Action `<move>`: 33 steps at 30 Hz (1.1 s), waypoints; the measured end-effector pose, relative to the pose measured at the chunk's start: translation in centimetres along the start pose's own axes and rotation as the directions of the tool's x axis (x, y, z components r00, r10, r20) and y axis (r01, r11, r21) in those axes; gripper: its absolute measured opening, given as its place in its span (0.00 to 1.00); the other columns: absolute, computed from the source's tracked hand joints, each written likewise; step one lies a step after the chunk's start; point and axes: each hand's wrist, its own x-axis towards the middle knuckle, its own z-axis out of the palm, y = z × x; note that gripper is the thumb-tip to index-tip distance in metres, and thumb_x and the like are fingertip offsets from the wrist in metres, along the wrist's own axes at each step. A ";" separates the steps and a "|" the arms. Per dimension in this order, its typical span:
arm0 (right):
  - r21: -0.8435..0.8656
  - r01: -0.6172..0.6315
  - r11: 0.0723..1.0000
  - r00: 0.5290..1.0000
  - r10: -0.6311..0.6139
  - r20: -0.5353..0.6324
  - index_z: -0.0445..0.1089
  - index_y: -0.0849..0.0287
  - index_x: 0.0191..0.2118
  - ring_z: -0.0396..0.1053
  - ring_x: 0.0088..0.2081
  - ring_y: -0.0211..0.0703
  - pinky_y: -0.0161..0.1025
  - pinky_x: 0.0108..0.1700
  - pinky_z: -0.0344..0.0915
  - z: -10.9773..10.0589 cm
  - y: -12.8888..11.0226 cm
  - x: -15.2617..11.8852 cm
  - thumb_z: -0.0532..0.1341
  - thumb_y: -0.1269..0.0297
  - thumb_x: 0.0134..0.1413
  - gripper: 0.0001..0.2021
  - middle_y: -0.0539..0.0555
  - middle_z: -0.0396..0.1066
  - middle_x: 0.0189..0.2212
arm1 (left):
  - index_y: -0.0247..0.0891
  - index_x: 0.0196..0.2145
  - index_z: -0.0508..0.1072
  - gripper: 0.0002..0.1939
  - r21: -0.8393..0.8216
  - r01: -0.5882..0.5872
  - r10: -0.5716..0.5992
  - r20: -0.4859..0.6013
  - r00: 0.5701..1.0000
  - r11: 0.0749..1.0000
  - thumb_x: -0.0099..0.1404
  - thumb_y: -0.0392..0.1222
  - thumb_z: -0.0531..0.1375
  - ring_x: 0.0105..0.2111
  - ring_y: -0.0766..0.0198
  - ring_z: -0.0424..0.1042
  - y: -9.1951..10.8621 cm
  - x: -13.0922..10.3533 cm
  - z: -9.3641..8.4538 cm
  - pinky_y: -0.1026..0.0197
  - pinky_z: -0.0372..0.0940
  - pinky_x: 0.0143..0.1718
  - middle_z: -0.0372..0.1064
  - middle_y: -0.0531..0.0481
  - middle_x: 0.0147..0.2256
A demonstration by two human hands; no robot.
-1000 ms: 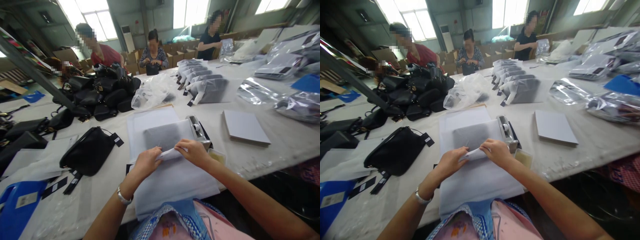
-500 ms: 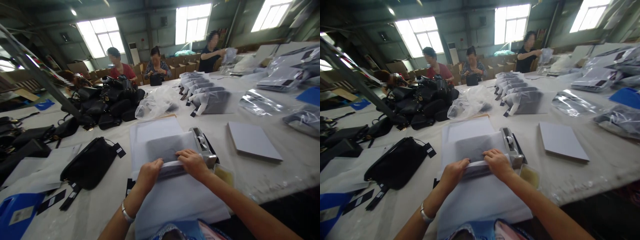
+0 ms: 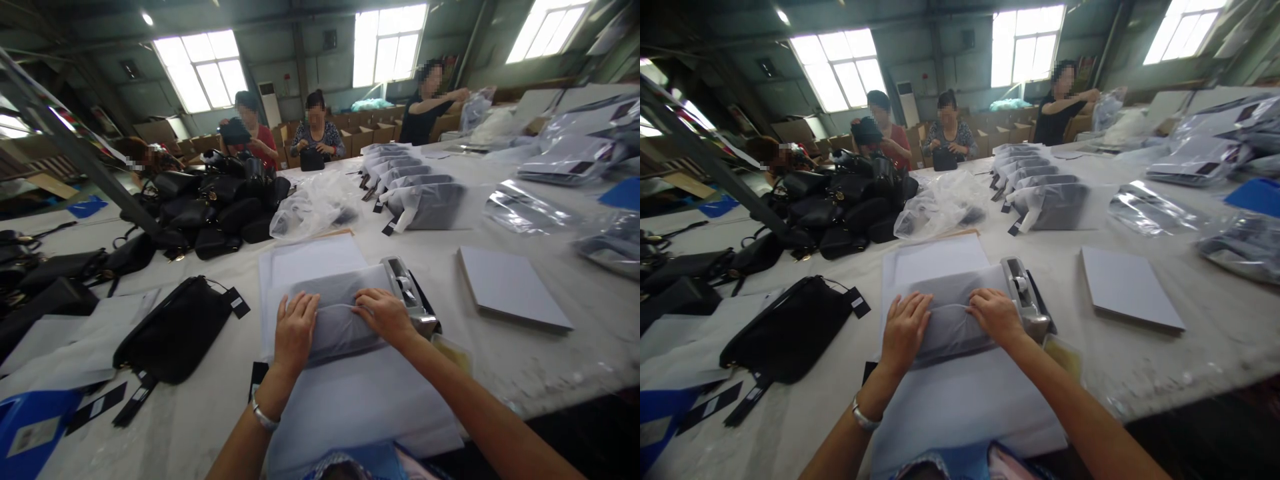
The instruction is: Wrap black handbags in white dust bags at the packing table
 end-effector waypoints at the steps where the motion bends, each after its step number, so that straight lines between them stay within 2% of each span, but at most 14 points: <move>1: -0.002 -0.004 1.000 1.000 0.004 -0.007 0.72 0.54 0.36 0.71 0.44 0.45 0.42 0.50 0.62 0.1 0.0 0.1 0.60 0.59 0.63 0.07 0.53 0.75 0.44 | 0.42 0.57 0.67 0.19 0.000 -0.017 0.017 -0.051 0.999 1.000 0.71 0.34 0.52 0.56 0.53 0.68 0.4 -0.3 0.1 0.43 0.53 0.63 0.73 0.44 0.52; 3: -0.007 -0.009 1.000 1.000 0.009 -0.019 0.72 0.53 0.36 0.71 0.44 0.45 0.42 0.50 0.63 0.4 0.1 0.3 0.60 0.59 0.63 0.07 0.53 0.75 0.44 | 0.43 0.58 0.67 0.20 -0.026 -0.079 0.077 -0.058 0.995 0.997 0.71 0.33 0.51 0.59 0.55 0.65 1.3 -1.1 0.6 0.45 0.52 0.65 0.71 0.46 0.55; 6: -0.027 -0.030 0.999 0.999 0.029 -0.042 0.73 0.54 0.37 0.72 0.44 0.46 0.43 0.50 0.64 0.5 0.4 0.7 0.59 0.60 0.63 0.07 0.54 0.75 0.45 | 0.44 0.58 0.67 0.21 -0.062 -0.158 0.163 0.090 0.982 0.985 0.70 0.33 0.51 0.59 0.55 0.65 2.8 -2.6 2.0 0.47 0.60 0.61 0.69 0.47 0.57; 9: -0.084 -0.077 0.993 0.993 0.069 -0.097 0.73 0.54 0.44 0.71 0.47 0.51 0.49 0.53 0.64 -0.6 1.1 0.5 0.59 0.64 0.61 0.08 0.56 0.73 0.50 | 0.45 0.60 0.65 0.22 -0.014 -0.118 0.119 0.173 0.978 0.993 0.69 0.36 0.54 0.63 0.48 0.58 3.3 -3.1 3.2 0.39 0.59 0.60 0.60 0.46 0.63; 12: -0.125 -0.179 0.976 0.966 0.150 -0.208 0.71 0.54 0.51 0.66 0.55 0.55 0.53 0.59 0.59 -2.6 2.8 -1.4 0.59 0.65 0.61 0.14 0.56 0.69 0.56 | 0.48 0.61 0.63 0.25 0.011 -0.076 0.072 0.203 0.977 0.997 0.67 0.37 0.57 0.65 0.45 0.54 3.0 -2.6 3.3 0.35 0.58 0.59 0.56 0.46 0.65; 15: -0.082 -0.357 0.931 0.889 0.312 -0.334 0.71 0.57 0.52 0.60 0.60 0.55 0.54 0.63 0.55 -4.4 5.1 -4.6 0.59 0.60 0.61 0.16 0.59 0.66 0.57 | 0.48 0.61 0.64 0.26 0.010 -0.070 0.066 0.232 0.970 0.997 0.66 0.37 0.58 0.65 0.45 0.55 2.7 -2.1 3.0 0.35 0.59 0.58 0.55 0.46 0.65; 17: -0.007 -0.467 0.884 0.826 0.433 -0.361 0.74 0.58 0.49 0.59 0.61 0.56 0.55 0.64 0.54 -4.8 6.5 -6.7 0.59 0.55 0.59 0.17 0.61 0.66 0.58 | 0.48 0.61 0.64 0.26 0.007 -0.072 0.068 0.243 0.968 0.997 0.66 0.37 0.58 0.65 0.45 0.55 2.6 -2.0 3.0 0.35 0.59 0.58 0.55 0.46 0.65; 19: 0.099 -0.556 0.825 0.770 0.557 -0.311 0.77 0.56 0.42 0.60 0.60 0.57 0.56 0.64 0.54 -4.7 7.5 -8.2 0.60 0.52 0.56 0.16 0.61 0.66 0.58 | 0.48 0.61 0.63 0.26 0.001 -0.074 0.072 0.238 0.969 0.997 0.66 0.36 0.58 0.65 0.45 0.54 2.6 -2.0 3.0 0.35 0.59 0.58 0.55 0.46 0.65; 22: 0.302 -0.645 0.702 0.692 0.704 -0.158 0.79 0.55 0.34 0.62 0.59 0.57 0.56 0.63 0.54 -3.9 8.0 -8.9 0.62 0.49 0.53 0.15 0.59 0.67 0.57 | 0.49 0.61 0.63 0.27 -0.017 -0.076 0.078 0.219 0.973 0.997 0.66 0.36 0.57 0.65 0.46 0.54 2.5 -2.3 3.1 0.35 0.59 0.58 0.55 0.45 0.65; 25: 0.540 -0.645 0.541 0.622 0.782 -0.041 0.80 0.57 0.34 0.66 0.57 0.58 0.52 0.59 0.60 -3.5 7.4 -8.4 0.65 0.48 0.49 0.17 0.61 0.67 0.58 | 0.49 0.61 0.63 0.27 -0.031 -0.082 0.087 0.209 0.974 0.996 0.66 0.36 0.57 0.65 0.46 0.54 2.4 -2.4 3.1 0.35 0.59 0.58 0.55 0.45 0.65; 27: 0.649 -0.609 0.455 0.587 0.809 -0.016 0.80 0.58 0.34 0.67 0.56 0.58 0.49 0.56 0.64 -3.9 6.5 -8.0 0.67 0.48 0.47 0.17 0.62 0.65 0.60 | 0.48 0.61 0.63 0.26 -0.034 -0.084 0.089 0.205 0.975 0.996 0.66 0.36 0.57 0.65 0.46 0.54 2.4 -2.5 3.0 0.36 0.59 0.58 0.55 0.45 0.65; 29: 0.699 -0.572 0.428 0.563 0.825 -0.045 0.80 0.58 0.33 0.66 0.57 0.58 0.48 0.57 0.64 -4.7 5.3 -7.9 0.68 0.50 0.45 0.16 0.61 0.63 0.61 | 0.48 0.61 0.63 0.26 -0.036 -0.083 0.088 0.202 0.975 0.996 0.66 0.36 0.58 0.65 0.45 0.54 2.3 -2.5 3.0 0.36 0.59 0.58 0.55 0.46 0.65; 33: 0.723 -0.521 0.453 0.524 0.839 -0.148 0.80 0.58 0.33 0.66 0.57 0.56 0.47 0.58 0.64 -6.2 2.7 -9.2 0.69 0.50 0.46 0.16 0.58 0.65 0.60 | 0.48 0.61 0.63 0.26 -0.040 -0.079 0.086 0.207 0.975 0.996 0.66 0.37 0.58 0.65 0.45 0.53 2.4 -2.5 3.0 0.36 0.59 0.58 0.54 0.46 0.66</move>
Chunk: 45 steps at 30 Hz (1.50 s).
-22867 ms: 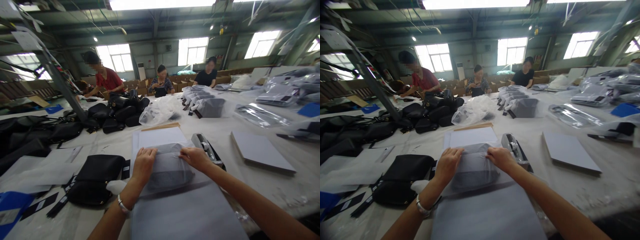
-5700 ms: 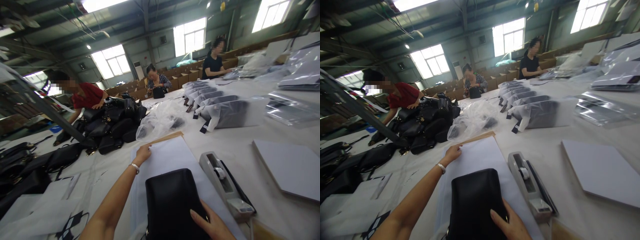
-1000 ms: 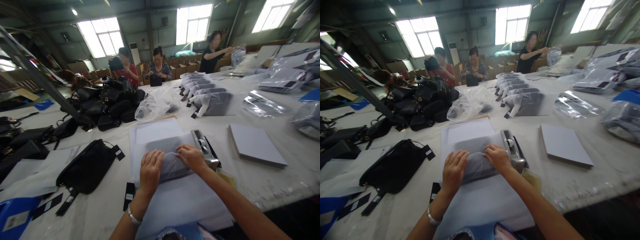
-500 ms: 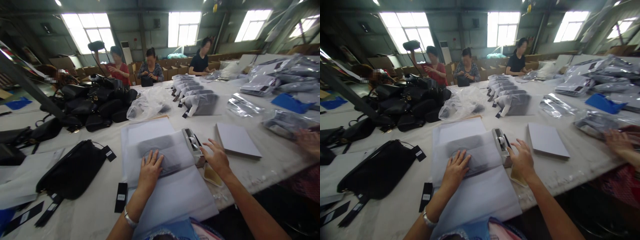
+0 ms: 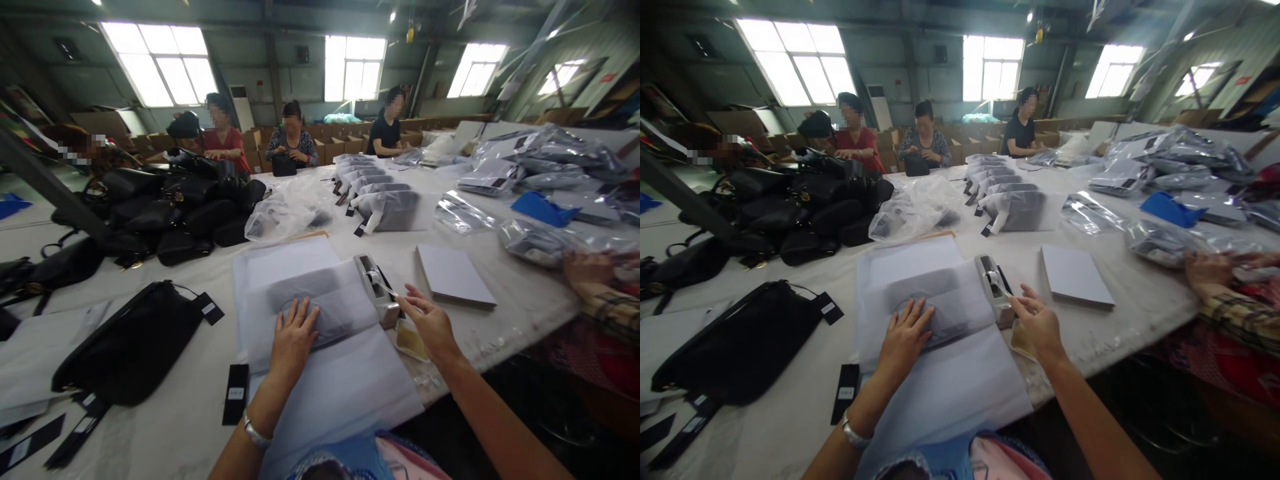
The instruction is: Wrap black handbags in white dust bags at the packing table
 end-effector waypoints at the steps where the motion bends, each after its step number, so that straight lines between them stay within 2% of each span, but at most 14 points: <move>1: 0.004 -0.008 1.000 1.000 0.008 -0.005 0.80 0.58 0.34 0.67 0.56 0.56 0.47 0.57 0.65 -0.4 -0.1 -0.7 0.69 0.50 0.46 0.16 0.58 0.65 0.60 | 0.48 0.61 0.62 0.26 0.000 0.001 -0.001 0.003 1.000 1.000 0.66 0.37 0.58 0.65 0.45 0.53 0.0 0.0 0.0 0.36 0.58 0.58 0.54 0.46 0.66; 7: 0.112 -0.318 0.941 0.944 0.303 0.132 0.79 0.58 0.40 0.75 0.42 0.52 0.44 0.45 0.73 -1.9 1.7 -3.1 0.70 0.48 0.43 0.21 0.57 0.79 0.38 | 0.48 0.62 0.62 0.26 0.013 -0.007 0.007 -0.008 1.000 1.000 0.67 0.37 0.57 0.65 0.45 0.53 0.0 0.0 0.2 0.36 0.59 0.58 0.54 0.46 0.66; 10: 0.124 -0.371 0.920 0.918 0.344 0.194 0.79 0.60 0.36 0.75 0.33 0.47 0.41 0.38 0.74 -2.3 2.9 -2.3 0.72 0.49 0.39 0.21 0.55 0.79 0.32 | 0.47 0.62 0.63 0.26 0.026 -0.011 0.011 -0.002 1.000 1.000 0.67 0.37 0.57 0.65 0.45 0.54 0.0 0.0 0.0 0.36 0.59 0.58 0.54 0.46 0.66; 14: -0.176 -0.133 0.975 0.960 0.171 0.220 0.79 0.60 0.35 0.73 0.26 0.44 0.39 0.30 0.70 -3.1 3.9 -0.1 0.67 0.49 0.47 0.18 0.53 0.76 0.24 | 0.47 0.62 0.63 0.26 0.041 0.001 -0.001 0.019 1.000 0.999 0.67 0.38 0.57 0.65 0.46 0.53 0.2 0.1 -0.3 0.38 0.59 0.59 0.53 0.47 0.66; 16: -0.395 0.062 0.917 0.974 0.031 0.226 0.79 0.58 0.34 0.74 0.26 0.46 0.40 0.31 0.69 -4.0 4.2 0.8 0.63 0.51 0.52 0.15 0.52 0.76 0.24 | 0.47 0.62 0.63 0.26 0.048 0.006 -0.008 0.029 1.000 0.999 0.67 0.38 0.58 0.65 0.47 0.53 0.1 0.2 -0.3 0.39 0.59 0.59 0.53 0.48 0.66; 18: -0.553 0.278 0.786 0.953 -0.153 0.262 0.79 0.56 0.36 0.76 0.31 0.49 0.42 0.34 0.71 -5.2 4.0 1.2 0.60 0.55 0.57 0.13 0.53 0.79 0.30 | 0.48 0.62 0.62 0.26 0.059 0.005 -0.007 0.029 1.000 0.998 0.68 0.38 0.57 0.65 0.48 0.53 0.1 0.2 -0.2 0.39 0.59 0.59 0.53 0.48 0.66; 20: -0.618 0.504 0.603 0.863 -0.349 0.364 0.78 0.55 0.40 0.77 0.38 0.50 0.43 0.39 0.71 -6.3 3.2 1.5 0.57 0.60 0.61 0.12 0.54 0.79 0.37 | 0.48 0.62 0.62 0.26 0.067 0.000 -0.001 0.021 1.000 0.998 0.68 0.39 0.57 0.65 0.47 0.53 0.0 0.1 0.0 0.39 0.59 0.59 0.53 0.48 0.66; 24: -0.500 0.832 0.241 0.543 -0.544 0.640 0.76 0.54 0.47 0.75 0.42 0.47 0.41 0.44 0.70 -7.0 -0.2 2.4 0.54 0.71 0.64 0.15 0.54 0.78 0.43 | 0.47 0.62 0.62 0.26 0.060 -0.006 0.006 0.008 1.000 0.998 0.68 0.39 0.58 0.65 0.46 0.53 -0.1 0.1 0.3 0.38 0.59 0.59 0.53 0.48 0.66; 26: -0.379 0.914 0.146 0.393 -0.556 0.733 0.75 0.54 0.48 0.75 0.42 0.44 0.39 0.45 0.69 -5.8 -2.1 3.2 0.53 0.73 0.64 0.15 0.54 0.78 0.43 | 0.47 0.63 0.62 0.26 0.051 -0.003 0.003 0.009 1.000 0.999 0.67 0.38 0.58 0.65 0.46 0.53 -0.1 0.1 0.2 0.38 0.58 0.59 0.53 0.48 0.66; 28: -0.264 0.957 0.118 0.284 -0.545 0.788 0.74 0.54 0.48 0.74 0.41 0.42 0.37 0.44 0.68 -3.6 -3.6 4.1 0.54 0.72 0.65 0.14 0.53 0.78 0.41 | 0.47 0.62 0.62 0.27 0.041 0.005 -0.006 0.013 1.000 0.999 0.67 0.38 0.58 0.65 0.46 0.53 -0.1 0.1 0.2 0.38 0.58 0.59 0.53 0.48 0.66; 34: -0.019 0.985 0.172 0.101 -0.486 0.868 0.75 0.55 0.38 0.72 0.34 0.39 0.35 0.37 0.63 6.0 -5.2 6.2 0.57 0.59 0.64 0.10 0.53 0.76 0.33 | 0.48 0.62 0.62 0.27 0.011 0.032 -0.032 0.022 0.999 0.999 0.66 0.37 0.59 0.65 0.46 0.53 -0.1 0.2 0.2 0.36 0.58 0.59 0.52 0.49 0.66; 38: -0.029 0.991 0.130 0.071 -0.331 0.941 0.74 0.56 0.31 0.71 0.32 0.40 0.35 0.31 0.57 11.1 -5.8 7.6 0.58 0.54 0.63 0.14 0.52 0.75 0.29 | 0.49 0.62 0.63 0.28 0.007 0.045 -0.045 0.023 0.999 0.999 0.65 0.36 0.60 0.65 0.47 0.54 -0.1 0.3 0.3 0.35 0.59 0.59 0.53 0.50 0.66; 41: -0.058 0.991 0.117 0.081 -0.203 0.976 0.75 0.55 0.31 0.72 0.32 0.41 0.34 0.29 0.53 12.8 -6.4 8.4 0.60 0.52 0.60 0.14 0.52 0.77 0.30 | 0.50 0.61 0.63 0.28 0.010 0.040 -0.040 0.011 0.999 0.999 0.65 0.37 0.60 0.65 0.47 0.54 -0.2 0.4 0.5 0.35 0.59 0.59 0.54 0.49 0.66; 45: -0.181 0.979 0.095 0.190 -0.108 0.976 0.75 0.53 0.40 0.74 0.33 0.46 0.35 0.29 0.54 13.4 -6.9 8.8 0.61 0.45 0.56 0.17 0.54 0.78 0.31 | 0.51 0.61 0.63 0.28 0.024 0.040 -0.040 -0.002 0.999 0.999 0.64 0.37 0.61 0.65 0.48 0.55 -0.3 0.4 0.8 0.36 0.60 0.59 0.55 0.49 0.65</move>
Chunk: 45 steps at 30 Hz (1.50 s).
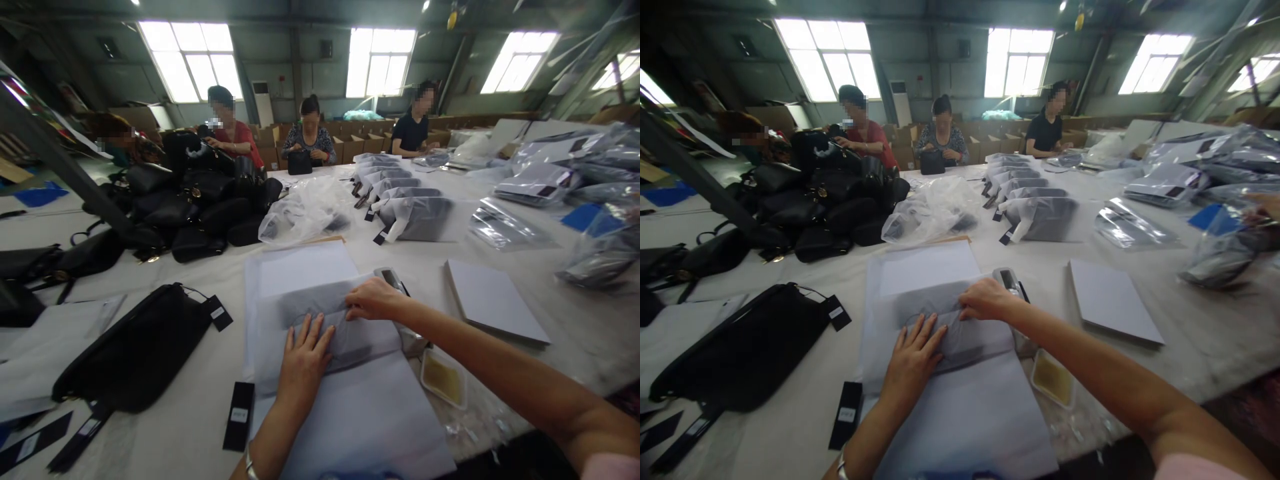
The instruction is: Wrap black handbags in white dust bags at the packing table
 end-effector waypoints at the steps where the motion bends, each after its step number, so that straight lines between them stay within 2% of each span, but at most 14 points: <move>1: -0.007 -0.044 0.999 0.999 0.044 0.000 0.73 0.53 0.43 0.75 0.34 0.48 0.35 0.30 0.55 0.0 0.1 0.1 0.62 0.42 0.54 0.21 0.54 0.78 0.30 | 0.51 0.61 0.63 0.28 0.002 -0.001 0.001 0.002 1.000 1.000 0.64 0.37 0.61 0.65 0.48 0.55 0.0 0.0 0.0 0.36 0.60 0.59 0.55 0.49 0.65; 4: -0.012 -0.185 0.983 0.983 0.184 -0.016 0.70 0.54 0.49 0.75 0.35 0.53 0.37 0.31 0.58 0.3 0.7 0.5 0.63 0.34 0.46 0.32 0.56 0.78 0.31 | 0.50 0.61 0.63 0.29 0.004 -0.001 0.000 0.014 1.000 1.000 0.64 0.37 0.62 0.65 0.48 0.55 0.1 0.1 -0.2 0.36 0.60 0.59 0.55 0.48 0.65; 7: -0.004 -0.376 0.927 0.925 0.375 -0.065 0.70 0.54 0.46 0.76 0.36 0.51 0.38 0.33 0.61 0.6 1.8 -0.5 0.61 0.43 0.56 0.21 0.56 0.78 0.33 | 0.50 0.61 0.64 0.29 0.010 0.007 -0.008 0.032 0.999 1.000 0.64 0.37 0.62 0.65 0.48 0.56 0.1 0.1 -0.4 0.37 0.60 0.59 0.56 0.48 0.65; 10: 0.053 -0.532 0.845 0.826 0.532 -0.186 0.70 0.55 0.47 0.75 0.41 0.49 0.40 0.38 0.64 1.4 2.8 -3.9 0.56 0.56 0.63 0.13 0.57 0.78 0.40 | 0.50 0.61 0.64 0.29 0.006 0.015 -0.015 0.042 0.999 1.000 0.64 0.37 0.62 0.65 0.49 0.55 0.2 0.1 -0.6 0.37 0.59 0.59 0.55 0.49 0.65; 13: 0.247 -0.611 0.753 0.675 0.657 -0.335 0.71 0.54 0.49 0.71 0.50 0.51 0.44 0.49 0.65 3.1 2.7 -8.8 0.59 0.54 0.60 0.15 0.57 0.75 0.48 | 0.50 0.61 0.63 0.29 -0.010 0.016 -0.016 0.040 0.999 1.000 0.64 0.37 0.62 0.65 0.49 0.54 0.2 0.0 -0.6 0.37 0.58 0.60 0.54 0.50 0.66; 15: 0.410 -0.618 0.671 0.582 0.741 -0.336 0.74 0.54 0.45 0.67 0.55 0.53 0.48 0.57 0.62 4.7 2.0 -11.8 0.61 0.51 0.56 0.16 0.57 0.72 0.53 | 0.49 0.61 0.63 0.28 -0.013 0.012 -0.012 0.032 0.999 1.000 0.64 0.36 0.61 0.65 0.49 0.54 0.2 -0.1 -0.5 0.38 0.58 0.60 0.54 0.49 0.66; 18: 0.661 -0.577 0.480 0.499 0.847 -0.180 0.79 0.53 0.36 0.65 0.58 0.56 0.52 0.60 0.59 6.9 0.5 -14.4 0.62 0.48 0.53 0.15 0.57 0.71 0.54 | 0.49 0.62 0.63 0.28 -0.008 -0.002 0.002 0.020 1.000 1.000 0.65 0.36 0.60 0.65 0.49 0.54 0.2 -0.1 -0.5 0.37 0.58 0.60 0.55 0.48 0.65; 23: 0.939 -0.340 0.050 0.390 0.916 0.092 0.80 0.57 0.32 0.69 0.55 0.58 0.53 0.58 0.62 8.0 -1.2 -14.5 0.65 0.47 0.47 0.17 0.60 0.69 0.57 | 0.49 0.62 0.63 0.27 -0.007 -0.023 0.023 0.014 1.000 1.000 0.66 0.36 0.59 0.65 0.48 0.54 0.1 -0.3 -0.8 0.38 0.58 0.59 0.55 0.46 0.65; 25: 0.968 -0.252 -0.010 0.341 0.935 0.099 0.80 0.58 0.31 0.68 0.56 0.59 0.52 0.59 0.61 7.6 -1.8 -14.4 0.68 0.49 0.44 0.16 0.61 0.67 0.58 | 0.49 0.61 0.63 0.27 -0.011 -0.023 0.023 0.010 1.000 1.000 0.65 0.37 0.59 0.65 0.48 0.54 0.2 -0.4 -0.9 0.38 0.58 0.59 0.55 0.46 0.66; 27: 0.980 -0.201 0.007 0.306 0.950 0.056 0.80 0.59 0.32 0.66 0.57 0.59 0.51 0.60 0.60 6.9 -2.6 -14.7 0.68 0.50 0.44 0.16 0.61 0.65 0.60 | 0.48 0.62 0.63 0.28 -0.013 -0.023 0.023 0.008 1.000 1.000 0.65 0.37 0.59 0.65 0.49 0.53 0.2 -0.4 -0.9 0.39 0.58 0.59 0.54 0.47 0.66; 32: 0.983 -0.162 0.082 0.252 0.967 -0.039 0.80 0.59 0.36 0.68 0.56 0.56 0.48 0.57 0.66 5.4 -6.1 -16.4 0.67 0.50 0.48 0.17 0.60 0.65 0.60 | 0.48 0.62 0.63 0.28 -0.012 -0.023 0.023 0.003 1.000 1.000 0.65 0.37 0.60 0.66 0.49 0.53 0.2 -0.4 -0.8 0.39 0.58 0.59 0.55 0.48 0.66; 37: 0.983 -0.185 0.006 0.253 0.967 0.042 0.79 0.58 0.39 0.74 0.48 0.55 0.43 0.44 0.74 5.6 -8.5 -17.6 0.67 0.49 0.48 0.18 0.59 0.71 0.54 | 0.48 0.62 0.62 0.27 -0.024 -0.020 0.020 -0.001 1.000 1.000 0.66 0.37 0.59 0.66 0.49 0.53 0.0 -0.4 -0.7 0.39 0.57 0.60 0.54 0.49 0.66; 40: 0.964 -0.263 -0.049 0.246 0.962 0.116 0.78 0.58 0.40 0.77 0.41 0.54 0.43 0.38 0.75 6.3 -8.4 -18.1 0.67 0.47 0.46 0.20 0.59 0.78 0.42 | 0.48 0.62 0.63 0.27 -0.022 -0.019 0.019 0.002 1.000 1.000 0.66 0.37 0.59 0.66 0.49 0.53 0.0 -0.4 -0.7 0.38 0.58 0.60 0.54 0.49 0.66; 45: 0.933 -0.358 0.034 0.290 0.954 0.076 0.78 0.58 0.35 0.77 0.36 0.54 0.44 0.38 0.73 8.3 -6.4 -18.6 0.68 0.46 0.43 0.20 0.56 0.79 0.32 | 0.48 0.62 0.63 0.27 -0.021 -0.020 0.020 0.011 1.000 1.000 0.66 0.37 0.59 0.66 0.49 0.53 0.1 -0.4 -0.7 0.39 0.58 0.60 0.53 0.49 0.66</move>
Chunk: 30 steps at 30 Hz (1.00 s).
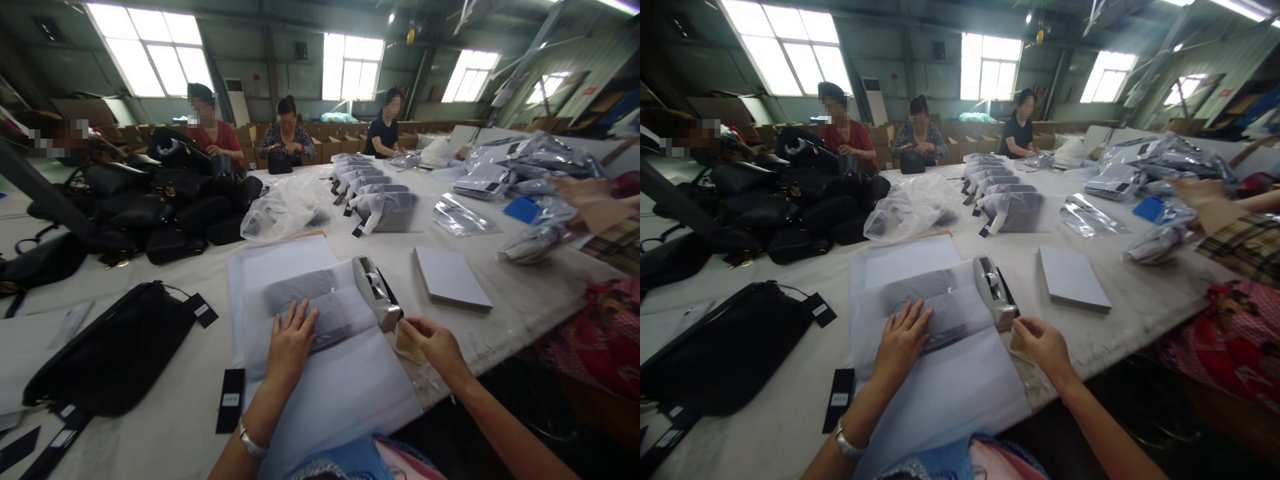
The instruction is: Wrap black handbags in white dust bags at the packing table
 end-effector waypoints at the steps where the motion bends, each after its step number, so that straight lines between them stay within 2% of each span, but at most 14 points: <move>1: 0.000 0.002 1.000 1.000 -0.002 0.011 0.79 0.58 0.35 0.77 0.35 0.53 0.44 0.37 0.73 0.0 0.3 0.5 0.68 0.46 0.43 0.20 0.56 0.79 0.31 | 0.48 0.62 0.62 0.27 0.001 0.001 -0.001 -0.001 1.000 1.000 0.66 0.37 0.59 0.66 0.49 0.53 0.0 0.0 0.0 0.39 0.58 0.60 0.53 0.49 0.66; 5: -0.040 0.037 0.998 0.996 -0.034 0.087 0.79 0.59 0.35 0.76 0.31 0.52 0.43 0.34 0.72 -0.3 0.7 2.0 0.66 0.45 0.44 0.21 0.55 0.79 0.28 | 0.49 0.62 0.62 0.27 0.014 -0.002 0.002 -0.001 1.000 1.000 0.66 0.37 0.59 0.65 0.49 0.53 -0.1 0.1 0.1 0.39 0.58 0.59 0.53 0.49 0.66; 7: -0.145 0.131 0.981 0.989 -0.119 0.089 0.79 0.57 0.35 0.77 0.33 0.52 0.43 0.36 0.72 -0.9 0.4 2.4 0.64 0.46 0.48 0.19 0.55 0.79 0.30 | 0.49 0.62 0.62 0.27 0.019 -0.004 0.004 0.001 1.000 1.000 0.66 0.37 0.58 0.65 0.49 0.54 -0.1 0.1 0.1 0.39 0.59 0.59 0.53 0.50 0.66; 9: -0.315 0.276 0.908 0.961 -0.267 0.074 0.79 0.55 0.36 0.77 0.37 0.53 0.44 0.40 0.71 -1.8 0.1 2.5 0.62 0.50 0.53 0.15 0.54 0.80 0.35 | 0.49 0.62 0.62 0.27 0.022 -0.008 0.008 0.004 1.000 1.000 0.67 0.37 0.58 0.65 0.49 0.54 -0.1 0.2 0.1 0.39 0.59 0.59 0.53 0.50 0.66; 11: -0.511 0.402 0.760 0.903 -0.423 0.080 0.79 0.53 0.37 0.76 0.39 0.53 0.45 0.41 0.70 -3.0 -0.1 2.6 0.60 0.55 0.57 0.12 0.55 0.79 0.38 | 0.48 0.62 0.63 0.26 0.025 -0.010 0.010 0.008 1.000 1.000 0.67 0.37 0.58 0.65 0.49 0.54 -0.1 0.2 -0.1 0.40 0.59 0.59 0.53 0.50 0.66; 14: -0.679 0.535 0.503 0.799 -0.563 0.213 0.78 0.52 0.41 0.76 0.38 0.51 0.43 0.37 0.69 -4.8 -0.9 2.6 0.57 0.63 0.60 0.11 0.56 0.78 0.39 | 0.48 0.61 0.63 0.25 0.016 -0.019 0.019 0.008 1.000 1.000 0.67 0.38 0.57 0.65 0.49 0.55 -0.2 0.4 -0.4 0.40 0.60 0.59 0.54 0.50 0.66; 16: -0.660 0.644 0.386 0.716 -0.607 0.344 0.77 0.51 0.44 0.75 0.40 0.49 0.42 0.39 0.69 -5.6 -2.0 2.7 0.56 0.69 0.60 0.13 0.55 0.78 0.40 | 0.47 0.62 0.63 0.25 -0.003 -0.028 0.028 0.003 1.000 1.000 0.68 0.38 0.55 0.65 0.50 0.56 -0.6 0.4 -0.6 0.41 0.61 0.58 0.56 0.49 0.65; 19: -0.533 0.793 0.293 0.573 -0.654 0.493 0.76 0.50 0.47 0.74 0.41 0.47 0.42 0.45 0.69 -5.5 -4.4 2.9 0.54 0.73 0.61 0.16 0.54 0.78 0.42 | 0.46 0.63 0.61 0.25 -0.051 -0.035 0.034 -0.021 0.999 0.998 0.70 0.34 0.51 0.63 0.54 0.60 -1.8 0.6 -0.5 0.47 0.64 0.57 0.59 0.48 0.63; 21: -0.432 0.864 0.260 0.484 -0.669 0.564 0.75 0.50 0.48 0.74 0.42 0.45 0.41 0.46 0.69 -4.4 -6.3 3.0 0.54 0.72 0.63 0.16 0.53 0.78 0.42 | 0.46 0.63 0.61 0.27 -0.101 -0.032 0.027 -0.049 0.998 0.994 0.69 0.30 0.49 0.61 0.57 0.63 -2.8 0.7 -0.3 0.50 0.65 0.56 0.61 0.48 0.63; 24: -0.278 0.935 0.220 0.352 -0.677 0.647 0.75 0.50 0.47 0.73 0.40 0.43 0.38 0.43 0.68 -1.1 -9.0 3.3 0.54 0.69 0.64 0.14 0.52 0.78 0.39 | 0.45 0.63 0.60 0.28 -0.193 0.006 -0.023 -0.083 0.996 0.981 0.68 0.29 0.48 0.60 0.60 0.64 -4.1 0.8 -0.3 0.54 0.66 0.57 0.60 0.47 0.63; 27: -0.130 0.969 0.209 0.238 -0.668 0.705 0.75 0.53 0.43 0.72 0.37 0.41 0.37 0.40 0.66 3.5 -11.6 3.6 0.56 0.64 0.65 0.10 0.53 0.77 0.36 | 0.43 0.63 0.61 0.25 -0.273 0.080 -0.107 -0.083 0.991 0.959 0.69 0.33 0.51 0.61 0.60 0.63 -4.8 0.8 -0.6 0.55 0.64 0.59 0.58 0.46 0.64; 30: -0.012 0.980 0.200 0.139 -0.636 0.760 0.75 0.54 0.37 0.71 0.34 0.40 0.36 0.37 0.63 8.8 -14.1 4.1 0.56 0.58 0.64 0.11 0.52 0.75 0.31 | 0.41 0.63 0.60 0.26 -0.341 0.126 -0.157 -0.063 0.986 0.932 0.69 0.36 0.54 0.62 0.59 0.61 -5.1 0.8 -0.9 0.55 0.62 0.60 0.57 0.45 0.64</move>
